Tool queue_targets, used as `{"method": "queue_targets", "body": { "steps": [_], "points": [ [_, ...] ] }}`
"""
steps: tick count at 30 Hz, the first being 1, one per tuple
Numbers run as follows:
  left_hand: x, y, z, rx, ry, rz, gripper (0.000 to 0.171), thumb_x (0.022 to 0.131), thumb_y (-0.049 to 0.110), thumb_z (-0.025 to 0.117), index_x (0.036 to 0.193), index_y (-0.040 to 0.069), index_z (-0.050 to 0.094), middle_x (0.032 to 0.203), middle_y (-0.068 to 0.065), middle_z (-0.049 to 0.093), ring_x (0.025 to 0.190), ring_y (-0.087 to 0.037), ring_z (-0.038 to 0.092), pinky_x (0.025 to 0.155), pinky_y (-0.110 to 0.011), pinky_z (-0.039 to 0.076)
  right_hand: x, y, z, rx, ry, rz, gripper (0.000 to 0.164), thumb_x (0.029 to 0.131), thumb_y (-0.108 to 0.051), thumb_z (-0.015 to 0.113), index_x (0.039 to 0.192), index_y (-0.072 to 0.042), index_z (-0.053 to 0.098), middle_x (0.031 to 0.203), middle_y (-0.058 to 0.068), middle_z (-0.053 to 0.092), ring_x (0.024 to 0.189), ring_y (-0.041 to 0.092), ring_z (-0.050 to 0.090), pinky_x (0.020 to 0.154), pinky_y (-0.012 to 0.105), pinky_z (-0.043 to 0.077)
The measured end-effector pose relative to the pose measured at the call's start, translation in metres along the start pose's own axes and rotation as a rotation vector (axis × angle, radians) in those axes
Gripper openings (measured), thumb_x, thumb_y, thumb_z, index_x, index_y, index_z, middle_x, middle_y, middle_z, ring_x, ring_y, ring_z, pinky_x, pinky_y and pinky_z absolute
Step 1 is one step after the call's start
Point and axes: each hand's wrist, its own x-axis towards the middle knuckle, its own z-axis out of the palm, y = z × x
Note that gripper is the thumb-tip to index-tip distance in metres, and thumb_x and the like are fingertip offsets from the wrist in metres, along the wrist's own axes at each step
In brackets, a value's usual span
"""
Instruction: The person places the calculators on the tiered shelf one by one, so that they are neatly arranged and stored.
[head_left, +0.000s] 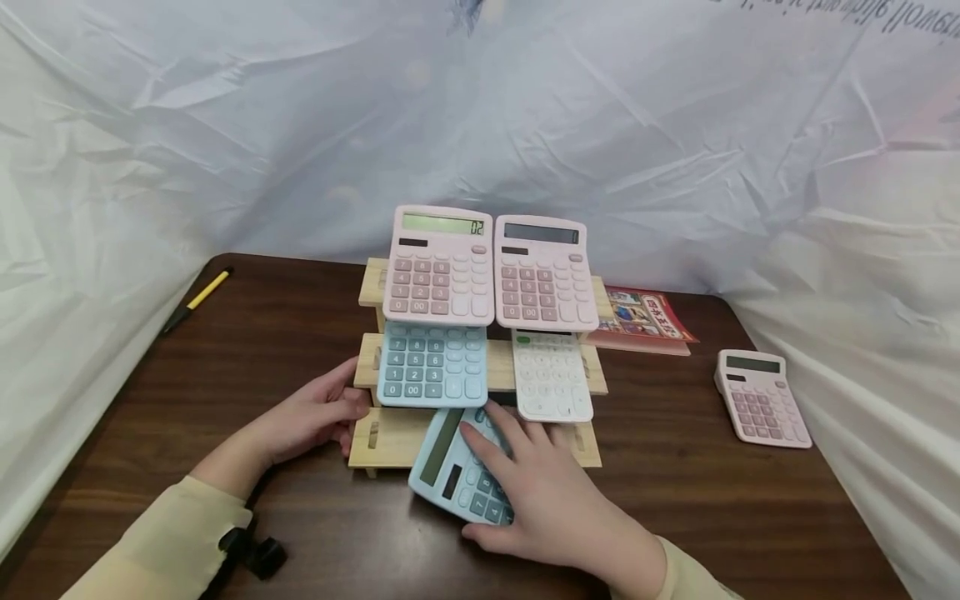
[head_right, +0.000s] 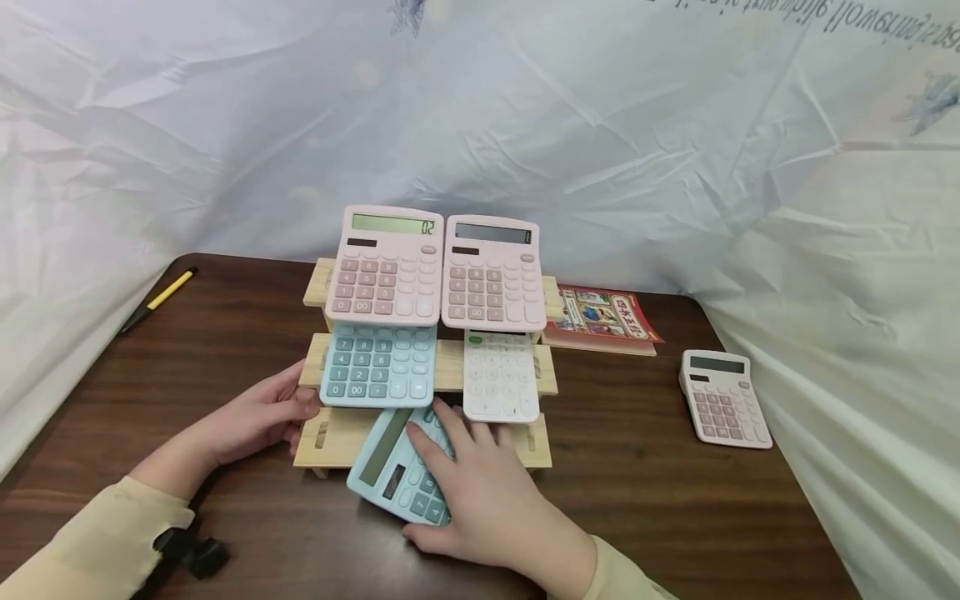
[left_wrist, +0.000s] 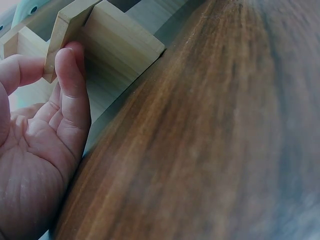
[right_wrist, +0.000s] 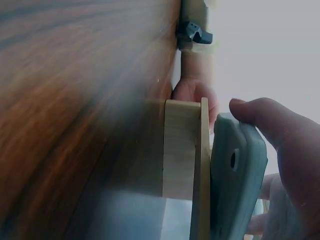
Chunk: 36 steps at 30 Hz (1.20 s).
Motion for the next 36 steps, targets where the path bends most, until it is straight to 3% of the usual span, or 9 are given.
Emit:
{"method": "queue_targets", "body": {
  "steps": [6, 11, 17, 25, 30, 33, 36],
  "points": [
    [-0.002, -0.001, 0.000, -0.009, -0.013, 0.014, 0.066, 0.100, 0.005, 0.049, 0.153, 0.021, 0.013, 0.110, -0.032, 0.060, 0.072, -0.035, 0.063, 0.058, -0.052, 0.055, 0.009, -0.008, 0.006, -0.032, 0.002, 0.031, 0.097, 0.077, -0.082, 0.047, 0.154, -0.026, 0.027, 0.147, 0.015, 0.035, 0.131, 0.035, 0.036, 0.086, 0.056, 0.040],
    [-0.004, 0.000, 0.000, -0.020, -0.036, 0.040, 0.064, 0.101, 0.003, 0.046, 0.153, 0.019, 0.012, 0.109, -0.032, 0.060, 0.071, -0.035, 0.063, 0.056, -0.052, 0.054, 0.010, -0.006, 0.005, 0.007, -0.047, 0.002, 0.103, 0.074, -0.085, 0.048, 0.156, -0.029, 0.019, 0.152, 0.015, 0.027, 0.137, 0.036, 0.027, 0.091, 0.060, 0.038],
    [-0.003, 0.001, 0.000, -0.004, -0.021, 0.030, 0.064, 0.100, 0.004, 0.048, 0.152, 0.020, 0.014, 0.110, -0.032, 0.059, 0.071, -0.037, 0.062, 0.057, -0.053, 0.054, 0.005, 0.005, -0.003, 0.107, -0.193, -0.136, 0.108, 0.072, -0.081, 0.056, 0.156, -0.034, 0.007, 0.162, 0.001, 0.000, 0.146, 0.031, -0.007, 0.097, 0.065, 0.034],
    [-0.002, 0.000, 0.000, -0.003, -0.013, 0.011, 0.067, 0.100, 0.004, 0.049, 0.153, 0.021, 0.012, 0.112, -0.032, 0.059, 0.072, -0.036, 0.063, 0.057, -0.054, 0.054, 0.003, 0.016, -0.015, 0.151, -0.273, -0.244, 0.113, 0.071, -0.061, 0.077, 0.156, -0.032, 0.007, 0.162, 0.000, -0.006, 0.147, 0.027, -0.006, 0.105, 0.063, 0.030],
    [-0.002, 0.002, 0.000, 0.006, -0.005, 0.011, 0.066, 0.100, 0.005, 0.050, 0.153, 0.021, 0.013, 0.110, -0.032, 0.060, 0.070, -0.035, 0.062, 0.057, -0.053, 0.054, 0.004, 0.018, -0.018, 0.132, -0.212, -0.281, 0.103, 0.074, -0.045, 0.082, 0.154, -0.038, 0.018, 0.162, -0.003, 0.002, 0.146, 0.030, 0.005, 0.097, 0.061, 0.040],
    [-0.001, 0.001, 0.000, 0.002, -0.015, 0.014, 0.066, 0.100, 0.004, 0.049, 0.153, 0.021, 0.013, 0.110, -0.032, 0.060, 0.071, -0.035, 0.062, 0.057, -0.053, 0.054, 0.003, 0.013, -0.016, 0.114, -0.159, -0.285, 0.091, 0.080, -0.048, 0.077, 0.152, -0.041, 0.022, 0.162, -0.002, 0.006, 0.145, 0.033, 0.010, 0.096, 0.061, 0.041],
    [0.000, 0.001, 0.000, 0.001, -0.015, 0.017, 0.066, 0.100, 0.005, 0.049, 0.153, 0.021, 0.014, 0.110, -0.032, 0.060, 0.071, -0.035, 0.062, 0.057, -0.053, 0.055, 0.003, 0.007, -0.012, 0.101, -0.138, -0.289, 0.085, 0.085, -0.055, 0.068, 0.153, -0.038, 0.021, 0.162, 0.002, 0.006, 0.145, 0.034, 0.008, 0.103, 0.061, 0.035]
  ]
}}
